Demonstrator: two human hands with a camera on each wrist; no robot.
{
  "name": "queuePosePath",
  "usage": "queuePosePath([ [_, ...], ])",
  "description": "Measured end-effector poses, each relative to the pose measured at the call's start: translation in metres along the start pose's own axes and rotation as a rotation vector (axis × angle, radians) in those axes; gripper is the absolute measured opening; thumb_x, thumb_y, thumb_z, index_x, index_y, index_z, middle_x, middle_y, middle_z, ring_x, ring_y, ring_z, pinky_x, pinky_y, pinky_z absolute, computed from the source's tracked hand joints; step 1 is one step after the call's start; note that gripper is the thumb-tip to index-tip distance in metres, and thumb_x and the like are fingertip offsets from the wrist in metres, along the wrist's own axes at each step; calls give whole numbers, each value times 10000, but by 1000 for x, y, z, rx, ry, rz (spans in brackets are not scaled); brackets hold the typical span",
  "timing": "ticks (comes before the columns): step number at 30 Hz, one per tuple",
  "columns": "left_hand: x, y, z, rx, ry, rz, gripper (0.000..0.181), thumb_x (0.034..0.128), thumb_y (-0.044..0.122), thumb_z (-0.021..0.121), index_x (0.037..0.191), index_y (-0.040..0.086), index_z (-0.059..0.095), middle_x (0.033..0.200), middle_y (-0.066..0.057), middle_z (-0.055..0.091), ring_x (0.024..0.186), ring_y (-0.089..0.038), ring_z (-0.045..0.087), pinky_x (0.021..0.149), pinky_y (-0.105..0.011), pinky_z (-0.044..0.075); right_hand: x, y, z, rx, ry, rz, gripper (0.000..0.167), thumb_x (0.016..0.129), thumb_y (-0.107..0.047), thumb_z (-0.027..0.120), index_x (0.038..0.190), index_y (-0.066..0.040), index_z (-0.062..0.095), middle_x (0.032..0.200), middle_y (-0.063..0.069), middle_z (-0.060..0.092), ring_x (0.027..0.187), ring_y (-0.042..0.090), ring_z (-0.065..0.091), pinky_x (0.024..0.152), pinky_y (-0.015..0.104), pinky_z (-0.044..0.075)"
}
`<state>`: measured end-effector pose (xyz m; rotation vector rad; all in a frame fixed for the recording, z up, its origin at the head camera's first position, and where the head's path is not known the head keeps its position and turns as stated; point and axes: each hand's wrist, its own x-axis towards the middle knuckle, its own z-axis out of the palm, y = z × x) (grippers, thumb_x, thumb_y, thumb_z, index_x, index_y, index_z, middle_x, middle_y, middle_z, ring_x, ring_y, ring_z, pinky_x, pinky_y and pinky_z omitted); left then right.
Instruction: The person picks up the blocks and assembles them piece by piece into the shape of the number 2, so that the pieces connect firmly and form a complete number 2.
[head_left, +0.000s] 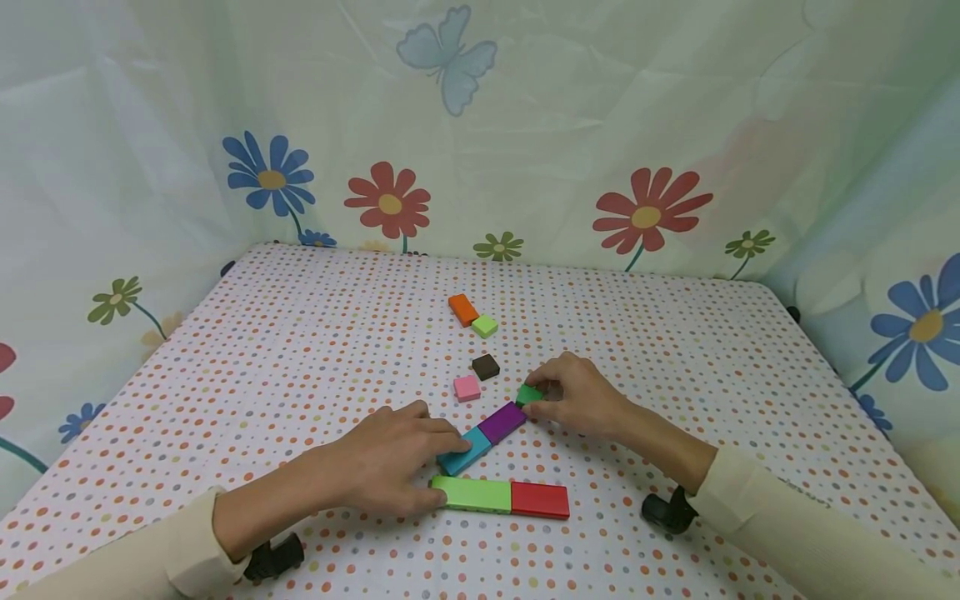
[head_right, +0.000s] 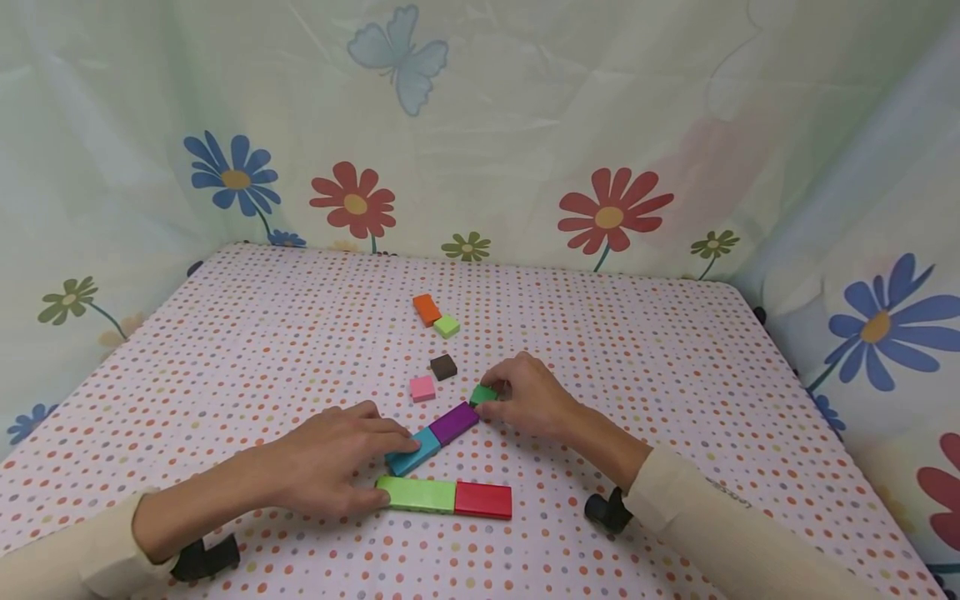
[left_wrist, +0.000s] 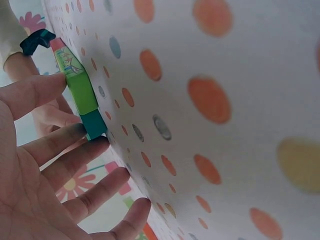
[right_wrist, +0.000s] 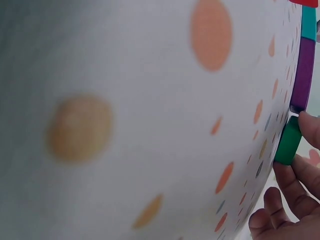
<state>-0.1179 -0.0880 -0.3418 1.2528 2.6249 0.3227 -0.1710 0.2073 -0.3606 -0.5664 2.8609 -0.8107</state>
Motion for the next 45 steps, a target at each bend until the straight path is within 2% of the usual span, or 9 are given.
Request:
queuePosePath([
  [19, 0, 0, 0, 6, 11, 6, 559, 849, 399, 735, 1372, 223, 647, 1329, 109, 637, 1034, -122, 507, 786, -326, 467, -1, 0, 1, 12, -4, 4, 299, 869, -213, 807, 1127, -72, 755, 1044, 7, 662, 958, 185, 534, 812, 360, 459],
  [24, 0, 0, 0, 6, 12, 8, 557, 848, 398, 737, 1369, 223, 648, 1325, 111, 639, 1030, -120, 506, 782, -323, 467, -1, 0, 0, 14, -8, 0, 299, 877, -215, 800, 1133, -68, 754, 1027, 4, 659, 951, 184, 531, 806, 355, 459],
  [30, 0, 0, 0, 8, 14, 8, 555, 847, 400, 737, 1366, 223, 650, 1319, 115, 641, 1021, -119, 503, 776, -319, 464, 1, -3, -4, 37, 11, -19, 271, 939, -224, 730, 1145, -50, 746, 974, -4, 654, 936, 186, 538, 803, 359, 473],
  [36, 0, 0, 1, 5, 15, 5, 554, 845, 399, 735, 1364, 225, 651, 1328, 117, 637, 1026, -118, 503, 781, -325, 460, 4, -8, -4, 53, 21, -30, 238, 964, -206, 686, 1136, -52, 743, 989, -1, 657, 973, 188, 548, 829, 367, 486],
  [45, 0, 0, 1, 6, 13, 10, 559, 849, 404, 735, 1371, 226, 646, 1338, 112, 633, 1030, -119, 508, 789, -328, 465, 10, -10, -3, 49, 21, -28, 224, 983, -198, 657, 1125, -46, 740, 958, -2, 643, 938, 197, 532, 784, 351, 466],
])
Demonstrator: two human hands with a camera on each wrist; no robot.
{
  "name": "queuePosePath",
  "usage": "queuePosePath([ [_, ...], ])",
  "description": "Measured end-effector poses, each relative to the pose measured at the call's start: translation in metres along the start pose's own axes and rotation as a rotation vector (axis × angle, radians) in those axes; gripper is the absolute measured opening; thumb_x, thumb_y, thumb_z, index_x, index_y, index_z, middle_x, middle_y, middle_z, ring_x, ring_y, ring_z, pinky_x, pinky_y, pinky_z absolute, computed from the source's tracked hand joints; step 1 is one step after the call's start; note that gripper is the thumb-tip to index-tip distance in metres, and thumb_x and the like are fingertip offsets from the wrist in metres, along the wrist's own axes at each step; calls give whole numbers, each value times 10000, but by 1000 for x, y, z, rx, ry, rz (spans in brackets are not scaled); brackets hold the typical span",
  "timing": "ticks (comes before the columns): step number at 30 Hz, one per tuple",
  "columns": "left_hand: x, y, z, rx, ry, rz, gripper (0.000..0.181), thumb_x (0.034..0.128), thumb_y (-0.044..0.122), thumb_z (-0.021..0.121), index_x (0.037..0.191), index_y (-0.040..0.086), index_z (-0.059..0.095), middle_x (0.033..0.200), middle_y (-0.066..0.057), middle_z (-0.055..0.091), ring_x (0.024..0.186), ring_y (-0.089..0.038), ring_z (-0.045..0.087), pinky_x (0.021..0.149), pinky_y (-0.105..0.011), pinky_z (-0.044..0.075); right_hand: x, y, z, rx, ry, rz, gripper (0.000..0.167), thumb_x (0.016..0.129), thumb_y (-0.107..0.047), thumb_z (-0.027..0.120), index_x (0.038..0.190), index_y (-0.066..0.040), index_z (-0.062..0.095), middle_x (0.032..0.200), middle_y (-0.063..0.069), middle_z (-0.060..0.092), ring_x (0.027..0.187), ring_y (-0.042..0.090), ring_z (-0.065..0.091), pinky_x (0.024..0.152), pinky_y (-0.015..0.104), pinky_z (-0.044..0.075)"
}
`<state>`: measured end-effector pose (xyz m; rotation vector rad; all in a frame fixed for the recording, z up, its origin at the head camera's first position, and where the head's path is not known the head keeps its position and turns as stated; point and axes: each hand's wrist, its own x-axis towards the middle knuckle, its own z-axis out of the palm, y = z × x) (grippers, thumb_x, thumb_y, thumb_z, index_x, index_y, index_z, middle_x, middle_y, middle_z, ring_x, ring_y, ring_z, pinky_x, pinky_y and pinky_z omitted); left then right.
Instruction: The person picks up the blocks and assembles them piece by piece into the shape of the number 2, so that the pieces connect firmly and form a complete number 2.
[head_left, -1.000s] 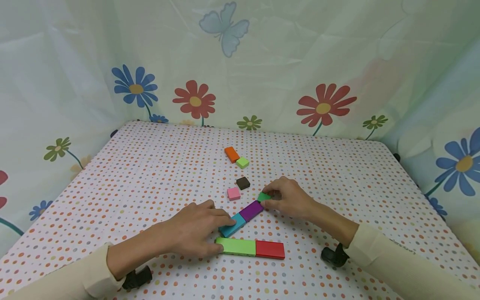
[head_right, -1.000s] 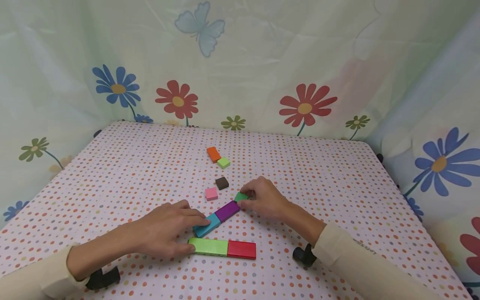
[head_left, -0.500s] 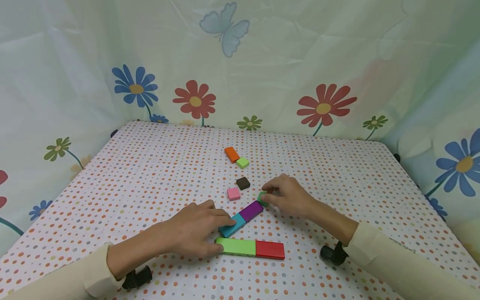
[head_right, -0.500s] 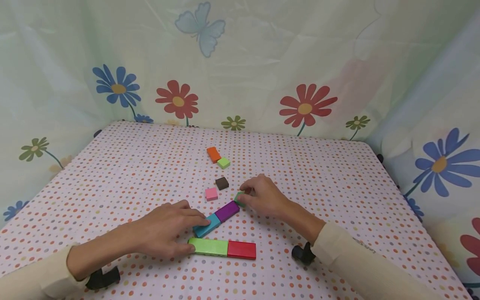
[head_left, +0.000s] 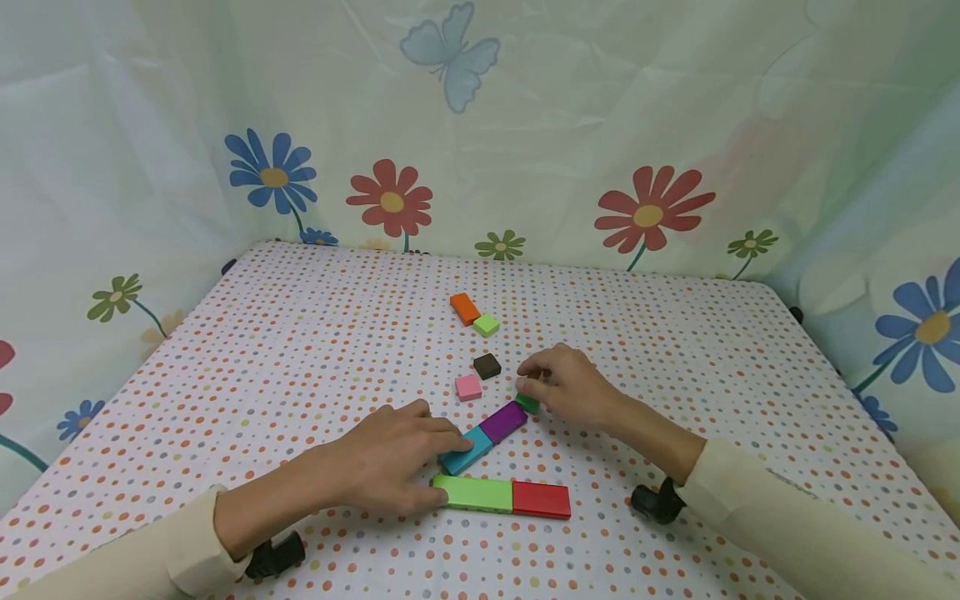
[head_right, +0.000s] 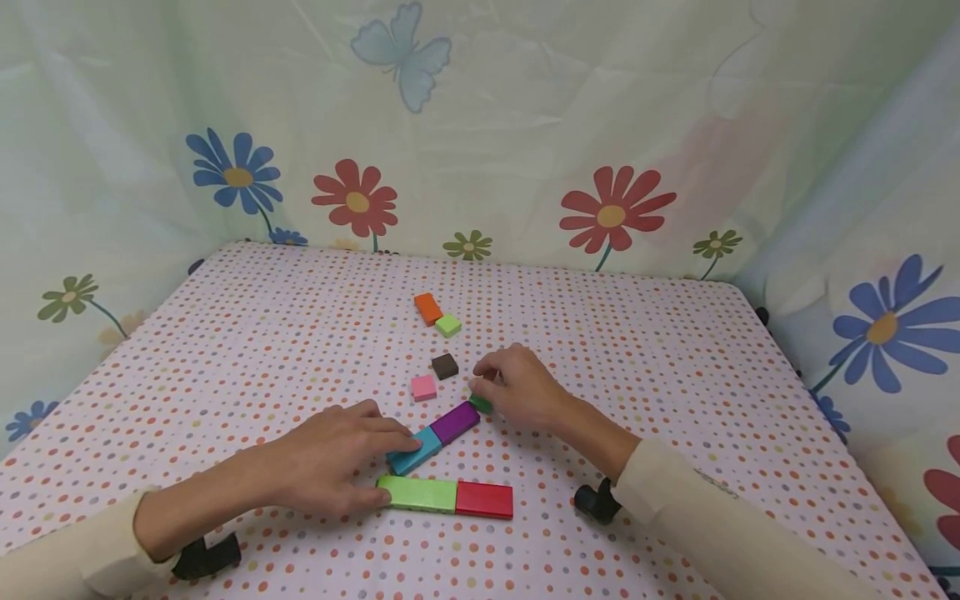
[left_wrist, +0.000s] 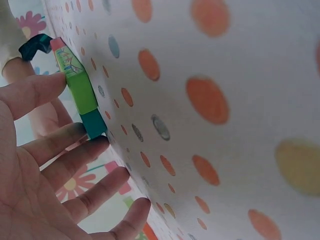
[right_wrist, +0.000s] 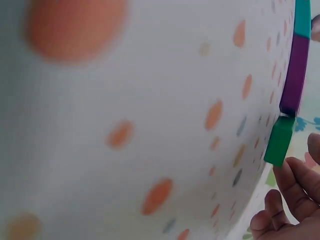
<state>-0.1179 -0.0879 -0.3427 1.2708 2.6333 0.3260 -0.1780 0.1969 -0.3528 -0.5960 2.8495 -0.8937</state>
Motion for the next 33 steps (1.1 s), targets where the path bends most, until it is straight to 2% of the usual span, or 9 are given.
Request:
queuePosePath([
  [8, 1, 0, -1, 2, -1, 1, 560, 850, 410, 735, 1371, 227, 646, 1322, 114, 640, 1019, -117, 504, 781, -326, 466, 15, -2, -11, -5, 71, 14, 190, 1006, -176, 630, 1101, -50, 736, 955, 26, 656, 960, 233, 540, 776, 364, 461],
  [13, 1, 0, -1, -2, -3, -1, 562, 846, 407, 736, 1370, 226, 646, 1321, 114, 640, 1022, -117, 503, 784, -327, 466, 21, -4, -12, 6, 72, 32, 197, 1005, -184, 635, 1124, -58, 728, 983, 34, 650, 984, 240, 533, 775, 362, 470],
  [23, 1, -1, -1, -10, -11, -11, 562, 852, 406, 731, 1379, 236, 639, 1342, 123, 627, 1053, -120, 502, 814, -350, 468, 32, -9, -9, 23, 25, -4, 267, 987, -164, 664, 1213, -27, 699, 1115, 85, 678, 1079, 283, 557, 883, 415, 494],
  [33, 0, -2, 0, -9, -9, -7, 561, 851, 405, 727, 1378, 238, 640, 1341, 127, 626, 1058, -123, 503, 819, -356, 468, 43, -10, -6, 26, -76, -16, 364, 972, -153, 676, 1315, -32, 651, 1260, 117, 658, 1185, 322, 537, 988, 477, 474],
])
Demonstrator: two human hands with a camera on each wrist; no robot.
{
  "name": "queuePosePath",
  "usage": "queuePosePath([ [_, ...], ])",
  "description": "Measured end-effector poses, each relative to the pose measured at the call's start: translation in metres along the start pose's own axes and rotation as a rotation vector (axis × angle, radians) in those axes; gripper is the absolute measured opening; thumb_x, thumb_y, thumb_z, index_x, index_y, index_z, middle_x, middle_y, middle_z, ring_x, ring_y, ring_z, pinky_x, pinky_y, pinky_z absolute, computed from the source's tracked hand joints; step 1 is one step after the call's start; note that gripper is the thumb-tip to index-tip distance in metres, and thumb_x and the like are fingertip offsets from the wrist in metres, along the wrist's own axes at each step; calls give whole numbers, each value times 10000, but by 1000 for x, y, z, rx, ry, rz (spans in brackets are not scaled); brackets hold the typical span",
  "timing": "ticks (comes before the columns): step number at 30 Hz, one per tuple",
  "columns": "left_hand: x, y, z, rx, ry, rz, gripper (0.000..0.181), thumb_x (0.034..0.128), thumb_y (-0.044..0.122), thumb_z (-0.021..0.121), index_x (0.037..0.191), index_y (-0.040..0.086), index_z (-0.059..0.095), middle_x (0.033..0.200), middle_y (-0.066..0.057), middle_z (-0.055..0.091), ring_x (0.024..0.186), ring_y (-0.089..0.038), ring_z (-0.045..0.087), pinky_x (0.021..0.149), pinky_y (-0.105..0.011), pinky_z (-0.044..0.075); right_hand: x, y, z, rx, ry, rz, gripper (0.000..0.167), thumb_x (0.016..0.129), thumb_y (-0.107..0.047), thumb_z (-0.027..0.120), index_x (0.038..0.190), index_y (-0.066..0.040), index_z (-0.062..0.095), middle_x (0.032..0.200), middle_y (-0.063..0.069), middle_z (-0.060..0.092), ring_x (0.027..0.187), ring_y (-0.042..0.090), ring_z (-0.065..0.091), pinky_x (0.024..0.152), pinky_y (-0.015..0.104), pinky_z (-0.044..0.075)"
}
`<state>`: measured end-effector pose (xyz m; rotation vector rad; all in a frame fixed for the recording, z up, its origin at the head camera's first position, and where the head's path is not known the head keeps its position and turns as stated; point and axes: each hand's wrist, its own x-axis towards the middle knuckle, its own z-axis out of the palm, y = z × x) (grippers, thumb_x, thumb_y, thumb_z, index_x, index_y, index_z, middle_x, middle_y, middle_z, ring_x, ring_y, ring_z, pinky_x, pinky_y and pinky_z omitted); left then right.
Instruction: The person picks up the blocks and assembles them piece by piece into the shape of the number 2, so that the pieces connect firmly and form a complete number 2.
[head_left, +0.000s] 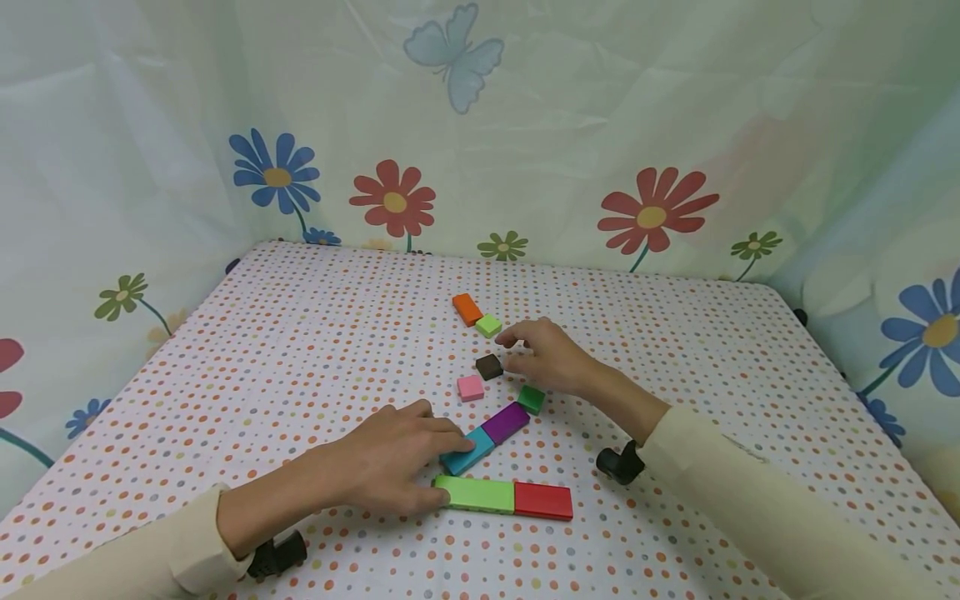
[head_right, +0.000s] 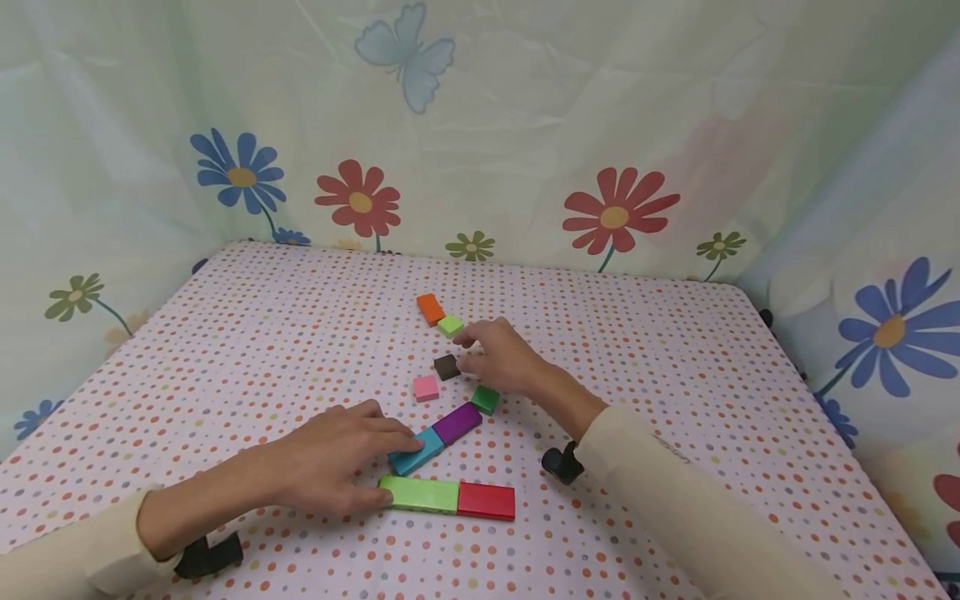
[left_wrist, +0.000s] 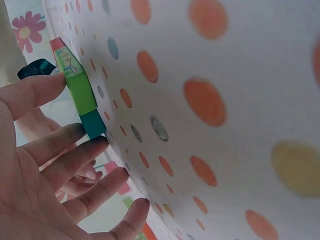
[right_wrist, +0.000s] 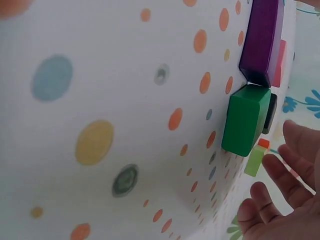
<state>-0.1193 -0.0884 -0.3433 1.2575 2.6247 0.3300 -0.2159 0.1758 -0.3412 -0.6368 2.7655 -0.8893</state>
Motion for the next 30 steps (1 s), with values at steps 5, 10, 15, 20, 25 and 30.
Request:
queuePosePath([
  [5, 0, 0, 0, 4, -3, -3, 563, 850, 411, 724, 1379, 237, 640, 1344, 121, 627, 1061, -124, 505, 813, -361, 467, 3, -3, 2, 12, -38, -9, 404, 953, -143, 711, 1341, -57, 639, 1307, 115, 640, 1234, 343, 537, 1023, 499, 461],
  [10, 1, 0, 0, 5, -9, -5, 568, 852, 417, 726, 1384, 241, 635, 1348, 117, 625, 1077, -127, 508, 817, -370, 466, 8, -4, 6, 16, -55, -1, 418, 928, -113, 737, 1332, -57, 642, 1311, 105, 642, 1226, 337, 538, 1034, 498, 451],
  [15, 1, 0, 0, 8, -5, -3, 567, 851, 416, 726, 1384, 245, 635, 1344, 123, 624, 1080, -125, 509, 812, -370, 463, 10, -5, 8, 2, -62, -25, 401, 908, -82, 753, 1297, -40, 662, 1276, 101, 662, 1157, 300, 555, 997, 467, 468],
  [20, 0, -1, 0, 10, 3, -2, 565, 850, 417, 730, 1381, 245, 638, 1343, 125, 625, 1059, -119, 505, 799, -352, 463, 12, -6, 8, -18, -62, -31, 391, 899, -71, 754, 1281, -47, 675, 1239, 89, 675, 1114, 286, 550, 971, 449, 473],
  [25, 0, -1, 1, 9, 7, 1, 561, 848, 411, 731, 1377, 244, 641, 1336, 128, 627, 1059, -119, 506, 802, -351, 465, 14, -7, 12, 2, -78, -2, 398, 897, -43, 743, 1288, -58, 671, 1259, 88, 664, 1105, 270, 562, 957, 426, 491],
  [30, 0, -1, 1, 8, 8, 2, 560, 845, 407, 733, 1373, 242, 644, 1329, 131, 630, 1061, -121, 507, 808, -355, 469, 15, -8, 14, -17, -83, 1, 400, 893, -25, 740, 1286, -49, 670, 1260, 97, 659, 1093, 269, 568, 952, 424, 498],
])
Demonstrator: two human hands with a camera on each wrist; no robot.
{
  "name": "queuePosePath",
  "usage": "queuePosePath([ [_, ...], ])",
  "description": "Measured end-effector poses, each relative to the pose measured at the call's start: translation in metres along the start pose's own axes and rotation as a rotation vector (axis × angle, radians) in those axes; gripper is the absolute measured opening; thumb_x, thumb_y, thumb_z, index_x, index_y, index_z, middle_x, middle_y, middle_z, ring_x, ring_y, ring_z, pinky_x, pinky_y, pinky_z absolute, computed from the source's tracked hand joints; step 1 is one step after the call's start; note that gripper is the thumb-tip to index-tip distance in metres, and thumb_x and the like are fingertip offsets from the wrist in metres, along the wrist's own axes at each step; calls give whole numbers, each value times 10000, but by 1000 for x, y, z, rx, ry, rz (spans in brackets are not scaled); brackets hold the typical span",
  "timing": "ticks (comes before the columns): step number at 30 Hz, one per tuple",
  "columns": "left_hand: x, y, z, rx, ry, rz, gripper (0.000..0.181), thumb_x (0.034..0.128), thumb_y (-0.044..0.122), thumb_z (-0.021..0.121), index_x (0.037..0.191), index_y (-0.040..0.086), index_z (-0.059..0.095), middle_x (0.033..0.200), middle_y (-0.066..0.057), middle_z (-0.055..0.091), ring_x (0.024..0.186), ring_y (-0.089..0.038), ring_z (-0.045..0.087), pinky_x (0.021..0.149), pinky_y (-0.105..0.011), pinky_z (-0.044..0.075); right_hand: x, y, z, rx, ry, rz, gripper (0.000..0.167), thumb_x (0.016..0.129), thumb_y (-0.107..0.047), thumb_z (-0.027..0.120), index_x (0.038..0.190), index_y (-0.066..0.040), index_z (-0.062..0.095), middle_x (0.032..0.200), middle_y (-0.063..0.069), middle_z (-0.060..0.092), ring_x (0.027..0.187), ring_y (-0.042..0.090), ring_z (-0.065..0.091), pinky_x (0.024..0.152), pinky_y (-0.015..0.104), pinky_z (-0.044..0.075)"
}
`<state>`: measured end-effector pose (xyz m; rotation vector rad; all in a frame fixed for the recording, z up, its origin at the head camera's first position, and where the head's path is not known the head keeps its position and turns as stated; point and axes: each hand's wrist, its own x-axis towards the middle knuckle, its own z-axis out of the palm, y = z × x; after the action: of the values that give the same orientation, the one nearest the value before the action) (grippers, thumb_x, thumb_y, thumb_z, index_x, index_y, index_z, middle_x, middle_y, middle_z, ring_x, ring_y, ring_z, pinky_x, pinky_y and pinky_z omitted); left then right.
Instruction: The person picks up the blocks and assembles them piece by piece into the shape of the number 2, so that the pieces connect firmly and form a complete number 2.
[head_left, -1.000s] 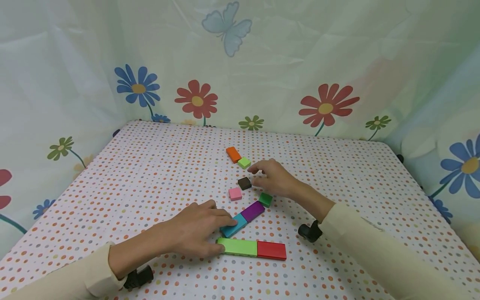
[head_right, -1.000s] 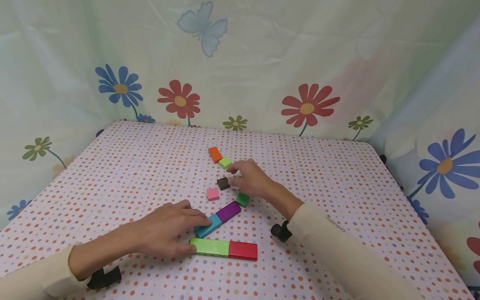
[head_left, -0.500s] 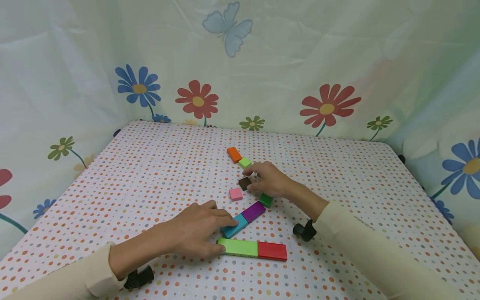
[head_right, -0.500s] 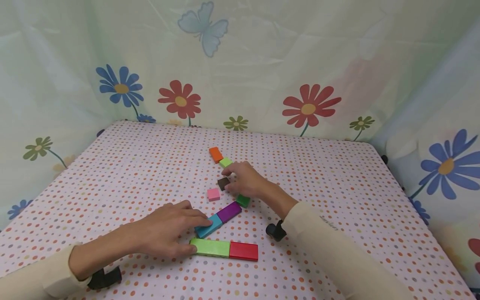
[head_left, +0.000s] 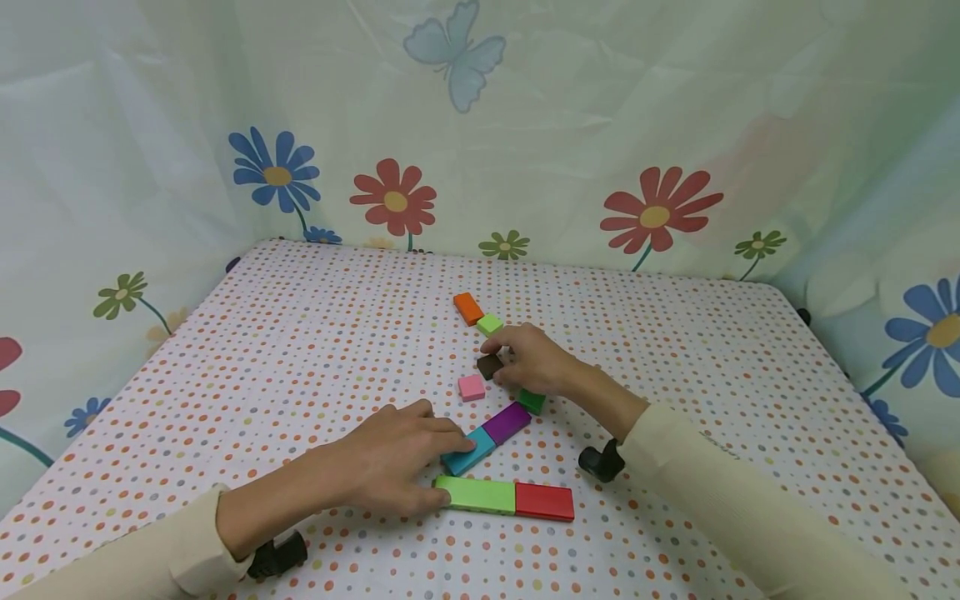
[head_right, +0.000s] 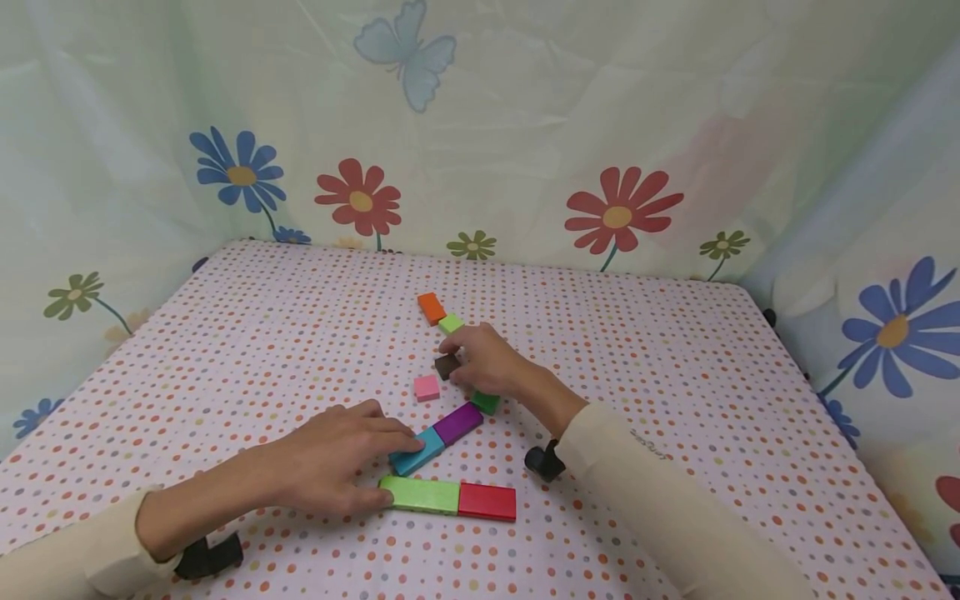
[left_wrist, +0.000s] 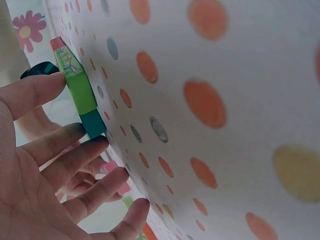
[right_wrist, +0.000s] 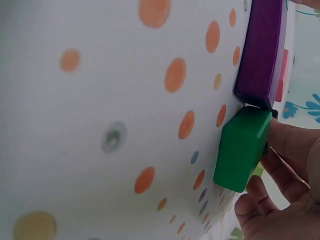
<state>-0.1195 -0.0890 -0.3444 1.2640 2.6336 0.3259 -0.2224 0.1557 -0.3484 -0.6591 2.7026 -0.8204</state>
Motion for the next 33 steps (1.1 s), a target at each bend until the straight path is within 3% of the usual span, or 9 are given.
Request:
queuePosePath([
  [20, -1, 1, -1, -3, -8, -3, 550, 853, 410, 728, 1370, 239, 645, 1330, 132, 629, 1070, -127, 505, 804, -372, 465, -2, -3, 2, 33, -2, 66, 331, 919, -21, 720, 1245, -30, 661, 1228, 108, 621, 967, 232, 539, 819, 335, 481],
  [33, 0, 2, -2, 2, -9, 2, 546, 854, 409, 725, 1366, 236, 648, 1320, 130, 632, 1047, -123, 502, 785, -352, 463, -3, -5, 1, 37, 6, 71, 302, 939, -50, 707, 1234, -18, 649, 1192, 107, 634, 993, 241, 550, 841, 354, 489],
])
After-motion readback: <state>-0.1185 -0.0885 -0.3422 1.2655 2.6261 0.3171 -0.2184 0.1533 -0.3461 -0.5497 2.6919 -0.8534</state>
